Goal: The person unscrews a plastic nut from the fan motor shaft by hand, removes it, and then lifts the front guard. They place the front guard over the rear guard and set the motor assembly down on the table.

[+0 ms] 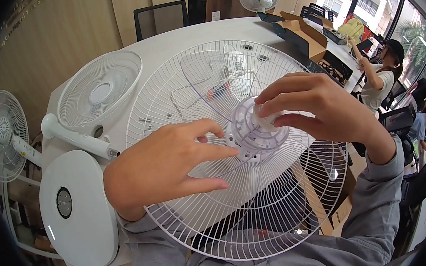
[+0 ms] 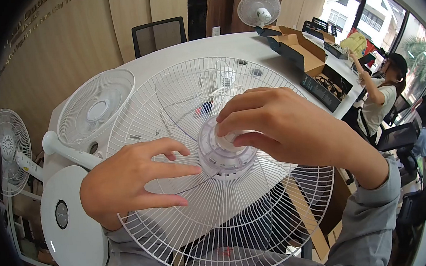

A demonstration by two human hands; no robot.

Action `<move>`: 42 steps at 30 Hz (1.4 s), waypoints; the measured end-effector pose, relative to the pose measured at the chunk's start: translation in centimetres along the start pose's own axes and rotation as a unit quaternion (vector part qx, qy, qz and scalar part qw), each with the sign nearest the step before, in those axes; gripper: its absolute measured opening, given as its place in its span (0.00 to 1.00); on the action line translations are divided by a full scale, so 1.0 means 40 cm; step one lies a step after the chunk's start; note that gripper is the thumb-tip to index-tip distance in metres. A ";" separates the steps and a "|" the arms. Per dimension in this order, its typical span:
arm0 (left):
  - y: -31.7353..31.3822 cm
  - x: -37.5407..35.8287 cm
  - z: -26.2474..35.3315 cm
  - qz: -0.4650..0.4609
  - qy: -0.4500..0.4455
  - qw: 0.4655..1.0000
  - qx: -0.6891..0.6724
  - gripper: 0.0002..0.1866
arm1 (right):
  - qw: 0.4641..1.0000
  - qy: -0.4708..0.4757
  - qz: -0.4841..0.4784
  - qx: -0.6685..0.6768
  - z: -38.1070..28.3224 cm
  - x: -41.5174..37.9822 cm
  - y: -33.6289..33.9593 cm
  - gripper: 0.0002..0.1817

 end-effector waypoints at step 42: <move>-0.007 -0.011 -0.009 0.000 -0.007 1.000 0.015 0.25 | 0.988 -0.066 0.003 -0.139 -0.055 0.029 -0.007 0.18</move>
Point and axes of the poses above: each hand's wrist, its own x-axis towards the middle knuckle, its own y-axis out of the back of the hand, z = x × y, the point moved 5 cm from there along x, towards the middle knuckle, and after that the axes turned 13 degrees about -y, right-handed, at the moved point
